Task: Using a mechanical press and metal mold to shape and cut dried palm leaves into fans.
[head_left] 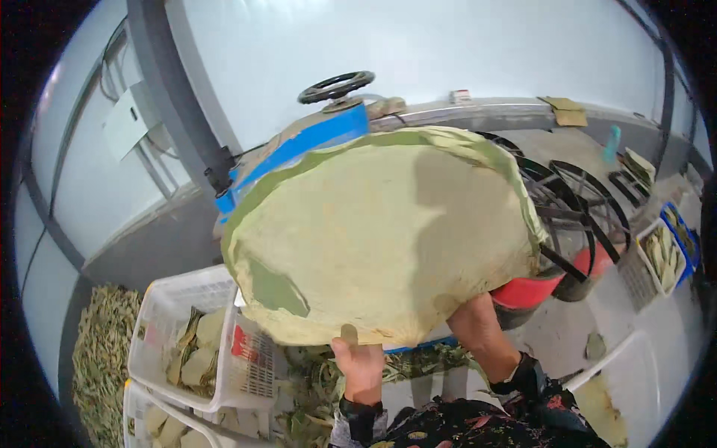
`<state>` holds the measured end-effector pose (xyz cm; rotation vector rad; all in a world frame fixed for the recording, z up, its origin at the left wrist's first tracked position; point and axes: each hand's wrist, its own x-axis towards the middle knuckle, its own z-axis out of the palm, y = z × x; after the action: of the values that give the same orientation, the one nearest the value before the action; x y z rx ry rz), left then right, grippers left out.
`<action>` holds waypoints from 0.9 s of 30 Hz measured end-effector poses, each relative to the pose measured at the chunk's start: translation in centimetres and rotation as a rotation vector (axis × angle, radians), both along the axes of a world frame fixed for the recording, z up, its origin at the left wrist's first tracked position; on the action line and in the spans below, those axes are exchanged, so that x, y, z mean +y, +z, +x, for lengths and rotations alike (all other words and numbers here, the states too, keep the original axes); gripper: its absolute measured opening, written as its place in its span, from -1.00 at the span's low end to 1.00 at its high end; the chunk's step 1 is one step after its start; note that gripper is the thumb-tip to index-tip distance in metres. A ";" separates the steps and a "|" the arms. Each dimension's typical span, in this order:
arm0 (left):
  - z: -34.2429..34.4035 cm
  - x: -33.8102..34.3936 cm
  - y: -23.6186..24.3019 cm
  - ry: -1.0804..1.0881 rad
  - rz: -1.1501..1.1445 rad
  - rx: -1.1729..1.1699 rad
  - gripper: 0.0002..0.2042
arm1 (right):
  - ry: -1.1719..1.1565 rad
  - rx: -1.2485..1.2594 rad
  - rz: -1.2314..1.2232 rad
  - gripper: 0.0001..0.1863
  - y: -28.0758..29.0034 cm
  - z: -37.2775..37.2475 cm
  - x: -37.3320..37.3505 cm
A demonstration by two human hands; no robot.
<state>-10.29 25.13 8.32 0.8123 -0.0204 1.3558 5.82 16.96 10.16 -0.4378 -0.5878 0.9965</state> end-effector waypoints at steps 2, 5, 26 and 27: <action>-1.1 0.1 -0.3 0.046 -0.234 0.008 -0.30 | 0.003 -0.056 0.042 -0.33 -0.4 1.2 1.0; -1.3 2.0 0.1 0.051 -0.276 -0.008 -0.32 | 0.020 -0.044 0.045 -0.30 -1.6 0.5 2.8; -11.3 24.9 -0.1 -0.009 -0.022 0.369 -0.37 | -0.249 -0.025 -0.292 -0.31 -5.8 1.6 19.2; -11.4 25.6 -0.6 -0.029 -0.022 0.376 -0.37 | -0.193 -0.083 -0.274 -0.28 -6.7 2.6 19.5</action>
<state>-21.68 50.73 7.74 1.0332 0.2748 1.1568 8.42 36.48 3.44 -0.7672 -0.4740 0.8790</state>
